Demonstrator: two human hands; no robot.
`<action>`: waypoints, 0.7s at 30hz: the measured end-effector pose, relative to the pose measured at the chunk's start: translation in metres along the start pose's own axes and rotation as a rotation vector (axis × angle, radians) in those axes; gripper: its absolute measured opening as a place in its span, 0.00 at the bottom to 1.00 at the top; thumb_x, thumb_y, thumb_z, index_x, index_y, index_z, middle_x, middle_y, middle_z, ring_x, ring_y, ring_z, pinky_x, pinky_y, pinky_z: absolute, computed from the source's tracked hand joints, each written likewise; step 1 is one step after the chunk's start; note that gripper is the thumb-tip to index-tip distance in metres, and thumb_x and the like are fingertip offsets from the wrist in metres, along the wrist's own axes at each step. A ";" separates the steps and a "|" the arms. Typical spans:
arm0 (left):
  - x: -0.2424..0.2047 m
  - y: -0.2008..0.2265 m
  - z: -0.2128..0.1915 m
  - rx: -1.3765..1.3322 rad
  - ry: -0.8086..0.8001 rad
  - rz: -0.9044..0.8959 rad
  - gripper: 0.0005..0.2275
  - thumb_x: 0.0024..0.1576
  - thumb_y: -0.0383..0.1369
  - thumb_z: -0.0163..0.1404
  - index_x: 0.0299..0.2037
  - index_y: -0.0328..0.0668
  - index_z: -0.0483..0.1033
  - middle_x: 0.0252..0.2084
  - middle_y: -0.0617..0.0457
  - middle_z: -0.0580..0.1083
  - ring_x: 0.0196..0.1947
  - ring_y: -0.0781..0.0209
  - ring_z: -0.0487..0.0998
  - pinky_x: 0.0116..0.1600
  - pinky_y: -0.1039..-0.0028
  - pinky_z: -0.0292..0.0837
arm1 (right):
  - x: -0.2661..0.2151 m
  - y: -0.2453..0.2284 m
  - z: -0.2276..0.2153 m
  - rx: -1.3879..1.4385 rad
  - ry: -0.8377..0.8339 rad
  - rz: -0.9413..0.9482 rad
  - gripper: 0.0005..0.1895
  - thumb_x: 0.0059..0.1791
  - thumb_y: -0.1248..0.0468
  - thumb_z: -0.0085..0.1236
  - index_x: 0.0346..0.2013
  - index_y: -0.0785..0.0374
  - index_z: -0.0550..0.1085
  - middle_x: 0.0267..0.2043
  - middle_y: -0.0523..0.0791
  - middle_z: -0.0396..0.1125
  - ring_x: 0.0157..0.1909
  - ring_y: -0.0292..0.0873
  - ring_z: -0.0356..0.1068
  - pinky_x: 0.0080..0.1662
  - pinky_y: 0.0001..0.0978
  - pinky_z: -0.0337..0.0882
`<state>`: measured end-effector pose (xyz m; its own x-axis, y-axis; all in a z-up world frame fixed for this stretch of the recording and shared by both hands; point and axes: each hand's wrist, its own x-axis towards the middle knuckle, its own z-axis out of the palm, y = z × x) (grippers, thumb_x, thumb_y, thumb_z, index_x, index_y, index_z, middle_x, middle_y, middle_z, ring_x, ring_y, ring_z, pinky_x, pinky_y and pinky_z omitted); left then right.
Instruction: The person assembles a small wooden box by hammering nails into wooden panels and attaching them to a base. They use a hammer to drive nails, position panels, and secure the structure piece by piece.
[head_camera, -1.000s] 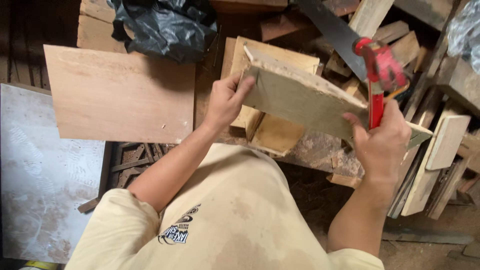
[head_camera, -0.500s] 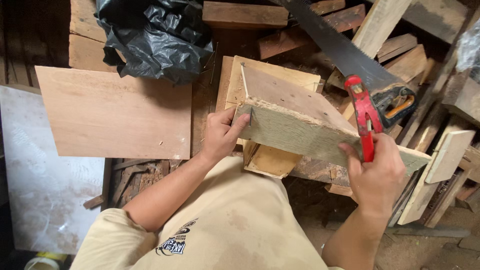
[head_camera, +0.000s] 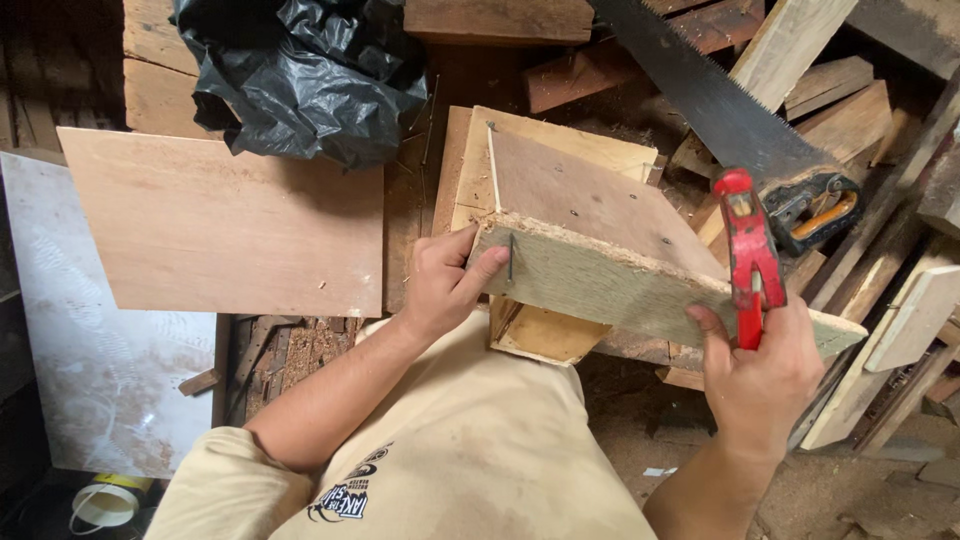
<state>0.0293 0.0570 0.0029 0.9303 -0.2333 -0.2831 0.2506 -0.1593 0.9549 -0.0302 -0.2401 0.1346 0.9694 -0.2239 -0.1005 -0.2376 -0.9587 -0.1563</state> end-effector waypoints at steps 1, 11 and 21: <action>0.002 0.001 -0.001 -0.013 -0.002 0.012 0.15 0.63 0.39 0.55 0.34 0.31 0.77 0.21 0.47 0.71 0.19 0.61 0.72 0.27 0.69 0.65 | 0.000 -0.001 0.001 0.019 0.012 -0.004 0.23 0.52 0.55 0.78 0.42 0.66 0.71 0.37 0.49 0.66 0.38 0.52 0.69 0.42 0.42 0.68; 0.002 0.005 -0.001 0.017 0.012 -0.010 0.16 0.63 0.40 0.56 0.30 0.32 0.75 0.18 0.47 0.67 0.17 0.61 0.66 0.26 0.68 0.62 | -0.004 0.004 0.005 0.022 0.025 0.062 0.30 0.48 0.51 0.80 0.49 0.67 0.73 0.37 0.48 0.65 0.38 0.50 0.67 0.43 0.40 0.67; 0.003 0.007 -0.001 -0.028 -0.007 0.005 0.17 0.64 0.39 0.55 0.28 0.32 0.74 0.18 0.50 0.68 0.17 0.65 0.68 0.25 0.70 0.61 | -0.004 0.001 0.005 0.058 0.021 0.086 0.28 0.46 0.54 0.78 0.53 0.65 0.76 0.38 0.48 0.67 0.37 0.50 0.67 0.43 0.39 0.66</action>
<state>0.0345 0.0562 0.0091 0.9295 -0.2410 -0.2791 0.2536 -0.1316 0.9583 -0.0348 -0.2391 0.1301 0.9463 -0.3088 -0.0955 -0.3222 -0.9242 -0.2048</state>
